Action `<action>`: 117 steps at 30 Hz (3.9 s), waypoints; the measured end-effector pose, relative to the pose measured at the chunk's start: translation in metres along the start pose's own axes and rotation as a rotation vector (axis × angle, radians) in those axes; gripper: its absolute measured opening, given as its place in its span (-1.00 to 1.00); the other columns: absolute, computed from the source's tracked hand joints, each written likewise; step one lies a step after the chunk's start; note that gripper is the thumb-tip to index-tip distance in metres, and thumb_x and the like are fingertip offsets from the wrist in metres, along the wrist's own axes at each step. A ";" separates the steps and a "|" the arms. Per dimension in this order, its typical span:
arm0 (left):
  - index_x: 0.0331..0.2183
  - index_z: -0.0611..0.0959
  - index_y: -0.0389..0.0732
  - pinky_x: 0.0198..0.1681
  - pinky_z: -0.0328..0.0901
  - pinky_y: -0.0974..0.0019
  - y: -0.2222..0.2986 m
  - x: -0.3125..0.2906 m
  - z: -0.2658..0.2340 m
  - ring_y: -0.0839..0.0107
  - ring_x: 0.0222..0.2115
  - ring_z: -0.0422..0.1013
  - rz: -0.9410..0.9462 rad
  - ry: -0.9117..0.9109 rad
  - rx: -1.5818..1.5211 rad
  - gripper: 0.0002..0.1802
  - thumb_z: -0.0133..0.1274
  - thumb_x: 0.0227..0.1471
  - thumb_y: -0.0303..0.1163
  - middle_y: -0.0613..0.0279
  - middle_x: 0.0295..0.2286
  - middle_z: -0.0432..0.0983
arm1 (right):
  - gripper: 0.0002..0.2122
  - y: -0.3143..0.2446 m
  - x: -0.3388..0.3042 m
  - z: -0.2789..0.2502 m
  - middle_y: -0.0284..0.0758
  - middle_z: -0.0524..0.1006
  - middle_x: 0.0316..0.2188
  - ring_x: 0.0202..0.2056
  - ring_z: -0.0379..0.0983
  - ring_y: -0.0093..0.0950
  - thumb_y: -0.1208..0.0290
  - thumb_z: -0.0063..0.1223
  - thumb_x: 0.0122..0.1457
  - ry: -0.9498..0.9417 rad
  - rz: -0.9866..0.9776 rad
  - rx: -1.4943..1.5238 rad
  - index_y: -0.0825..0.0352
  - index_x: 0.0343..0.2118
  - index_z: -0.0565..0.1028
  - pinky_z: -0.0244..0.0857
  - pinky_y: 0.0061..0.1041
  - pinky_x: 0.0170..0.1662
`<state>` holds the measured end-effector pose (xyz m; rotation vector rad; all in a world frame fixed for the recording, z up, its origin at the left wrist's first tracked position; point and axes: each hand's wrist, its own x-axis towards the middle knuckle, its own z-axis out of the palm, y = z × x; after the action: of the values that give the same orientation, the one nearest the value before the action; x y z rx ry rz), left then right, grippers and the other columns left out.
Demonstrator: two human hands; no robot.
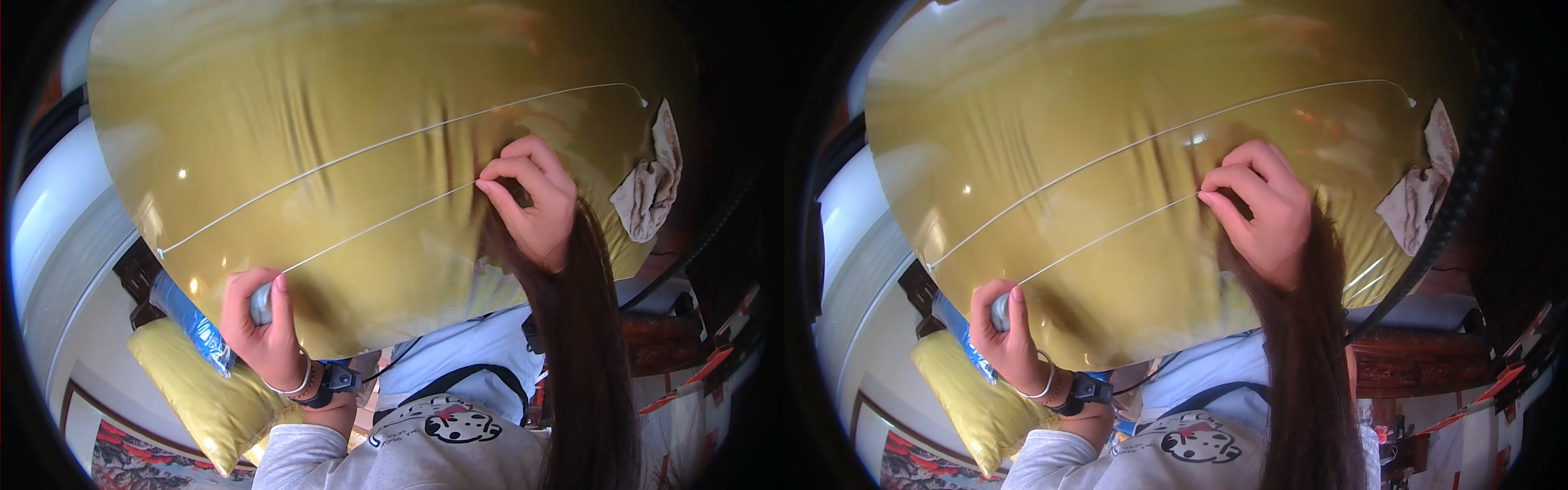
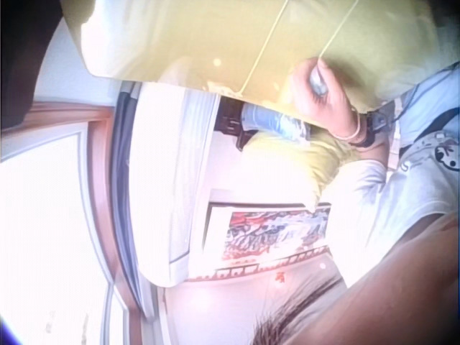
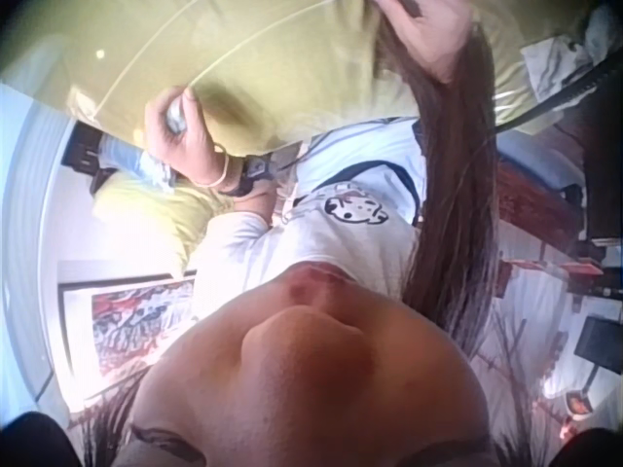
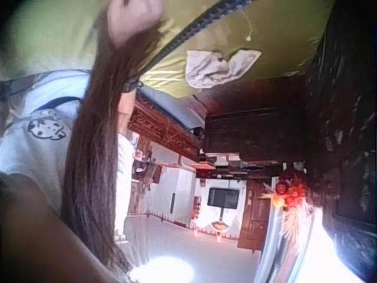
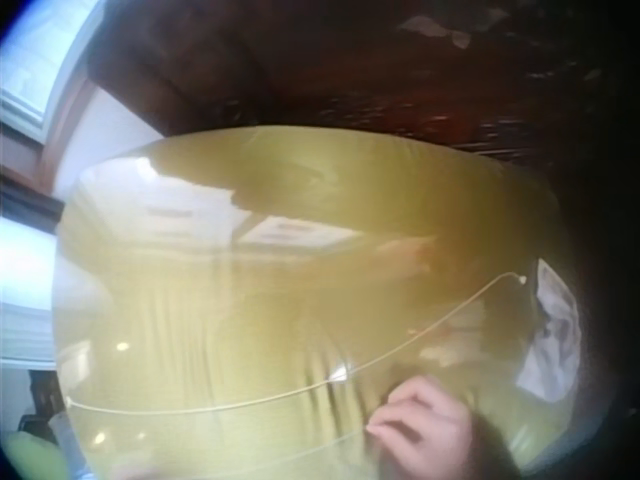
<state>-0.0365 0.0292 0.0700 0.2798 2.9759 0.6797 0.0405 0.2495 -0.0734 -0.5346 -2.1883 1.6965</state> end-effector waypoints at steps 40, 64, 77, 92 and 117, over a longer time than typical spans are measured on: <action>-0.44 0.51 -0.34 -0.45 0.16 0.59 -0.106 0.020 -0.076 0.61 -0.51 0.23 -0.018 0.359 0.025 -0.94 0.06 -0.02 -0.56 0.34 -0.49 0.38 | -0.88 -0.001 -0.006 -0.026 -0.35 0.34 -0.47 -0.48 0.18 -0.59 0.71 0.08 -0.10 -0.080 0.067 0.038 0.41 -0.49 0.42 0.08 -0.68 -0.40; -0.23 0.49 -0.28 -0.44 0.16 0.59 -0.081 0.033 -0.072 0.64 -0.52 0.24 -0.136 0.271 0.136 -0.76 0.06 -0.03 -0.54 0.35 -0.53 0.38 | -0.69 0.015 -0.007 -0.014 -0.53 0.22 -0.57 -0.51 0.09 -0.72 0.56 0.26 -0.18 0.069 0.403 -0.017 0.32 -0.33 0.40 0.03 -0.75 -0.44; -0.11 0.42 -0.24 -0.44 0.14 0.58 -0.086 0.031 -0.073 0.64 -0.53 0.21 -0.176 0.248 0.079 -0.62 0.07 -0.04 -0.54 0.36 -0.54 0.34 | -0.50 0.023 -0.008 -0.028 -0.55 0.06 -0.70 -0.61 -0.04 -0.71 0.49 0.30 -0.18 0.040 0.521 -0.124 0.31 -0.14 0.30 -0.07 -0.73 -0.52; -0.09 0.42 -0.25 -0.44 0.13 0.58 -0.092 0.030 -0.069 0.65 -0.53 0.19 -0.134 0.282 0.108 -0.59 0.07 -0.04 -0.52 0.38 -0.52 0.31 | -0.56 -0.002 -0.041 -0.010 -0.39 0.23 -0.70 -0.64 0.12 -0.56 0.64 0.11 -0.06 -0.015 0.203 -0.308 0.26 -0.03 0.42 0.13 -0.62 -0.51; -0.15 0.46 -0.24 -0.46 0.12 0.58 -0.103 0.029 -0.059 0.66 -0.54 0.15 -0.083 0.376 0.061 -0.69 0.05 0.00 -0.48 0.43 -0.53 0.27 | -0.84 0.027 -0.030 -0.003 -0.32 0.37 -0.37 -0.32 0.32 -0.45 0.64 0.19 -0.16 0.345 0.101 -0.106 0.37 -0.44 0.52 0.21 -0.56 -0.22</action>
<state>-0.0880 -0.0812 0.0770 0.0315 3.3446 0.7019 0.0705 0.2436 -0.0995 -0.9062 -2.0348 1.4146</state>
